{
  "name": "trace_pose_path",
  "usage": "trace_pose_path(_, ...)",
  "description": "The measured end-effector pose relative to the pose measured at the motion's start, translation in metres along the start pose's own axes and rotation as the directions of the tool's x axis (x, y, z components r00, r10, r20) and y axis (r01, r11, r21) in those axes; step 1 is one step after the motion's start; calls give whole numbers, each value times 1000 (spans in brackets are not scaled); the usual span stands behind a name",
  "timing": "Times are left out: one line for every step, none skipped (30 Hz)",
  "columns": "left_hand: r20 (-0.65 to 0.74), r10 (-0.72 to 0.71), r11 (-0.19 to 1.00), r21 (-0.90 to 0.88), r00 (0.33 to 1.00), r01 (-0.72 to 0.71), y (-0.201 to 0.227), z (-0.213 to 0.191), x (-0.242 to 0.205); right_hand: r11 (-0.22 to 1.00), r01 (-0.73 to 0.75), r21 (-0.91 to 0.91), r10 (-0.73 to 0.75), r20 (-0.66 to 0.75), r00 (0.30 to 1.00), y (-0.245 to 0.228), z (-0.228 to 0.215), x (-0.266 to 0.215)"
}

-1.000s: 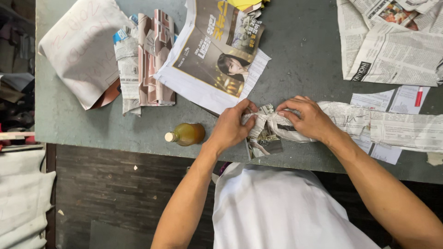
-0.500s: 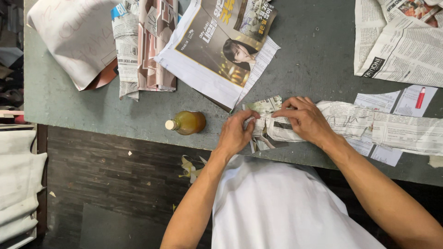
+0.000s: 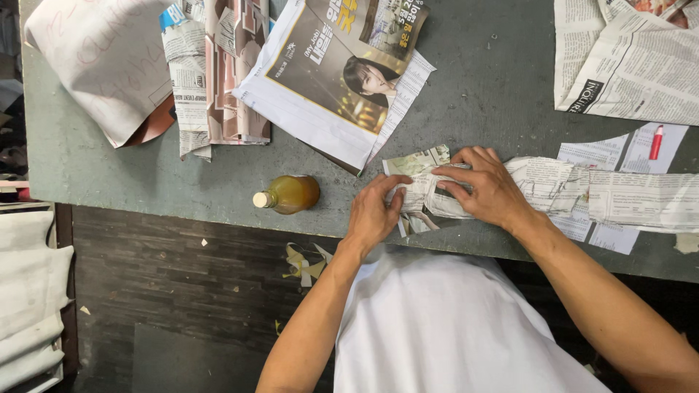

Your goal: The person wraps a small rectangular object with newspaper strips, applies a liquid adhesive from a bottle, and trims the excess with scissors. The person folds and presses the paper to secure the layers around the object.

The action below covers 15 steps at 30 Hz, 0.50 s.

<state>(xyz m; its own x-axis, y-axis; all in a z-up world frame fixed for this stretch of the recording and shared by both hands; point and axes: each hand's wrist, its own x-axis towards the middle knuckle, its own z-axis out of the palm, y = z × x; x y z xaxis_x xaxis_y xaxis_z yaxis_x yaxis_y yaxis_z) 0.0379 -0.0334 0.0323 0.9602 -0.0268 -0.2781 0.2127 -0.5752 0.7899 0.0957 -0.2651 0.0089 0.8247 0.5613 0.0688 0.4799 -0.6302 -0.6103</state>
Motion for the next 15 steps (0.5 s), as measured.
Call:
trace_pose_path(-2, -2, 1000, 7, 1000, 2, 0, 1, 1, 1000, -11, 2, 11, 4, 1000, 1, 0, 0)
trace_pose_path(-4, -3, 1000, 14, 1000, 3, 0, 1, 2, 1000, -3, 4, 3, 3, 1000, 1, 0, 0)
trace_pose_path(-14, 17, 999, 32, 1000, -16, -1, 2, 2, 1000, 6, 6, -6, 1, 1000, 2, -1, 0)
trace_pose_path(-24, 36, 998, 51, 999, -34, -1, 4, 2, 1000, 14, 8, -14, 1, 1000, 2, -1, 0)
trace_pose_path(-33, 54, 996, 70, 998, -52, -2, 5, 2, 1000, 13, 10, -13, 7, 1000, 3, 0, 0)
trace_pose_path(-58, 74, 994, 81, 996, -69, -3, 8, 3, 1000, 12, 9, -12, 14, 1000, 4, -1, 0)
trace_pose_path(-81, 94, 992, 92, 992, -87, -3, 10, 2, 1000, 10, 9, -11, 21, 1000, 5, -1, 0)
trace_pose_path(-105, 113, 989, 104, 988, -102, -4, 11, 2, 1000, 8, 3, -8, 25, 1000, 5, -2, 0)
trace_pose_path(-100, 108, 989, 108, 989, -97, -5, 12, 2, 1000, 6, -3, -5, 29, 1000, 6, -2, 0)
trace_pose_path(-95, 104, 989, 112, 990, -93, -5, 13, 2, 1000, 3, -10, -3, 33, 999, 6, -2, 1)
trace_pose_path(-90, 100, 989, 116, 991, -89, -6, 14, 1, 1000, 8, -22, -7, 36, 999, 6, -2, 1)
trace_pose_path(-97, 115, 987, 123, 989, -103, -6, 15, 1, 999, 12, -34, -10, 39, 999, 6, -3, 1)
trace_pose_path(-104, 130, 985, 131, 986, -116, -7, 15, 1, 999, 16, -46, -14, 43, 999, 6, -3, 1)
trace_pose_path(-113, 144, 982, 140, 983, -128, -7, 16, 0, 997, 31, -66, -29, 32, 999, 6, -4, 1)
trace_pose_path(-113, 150, 980, 151, 982, -133, -8, 16, 0, 995, 47, -85, -45, 22, 999, 5, -4, 0)
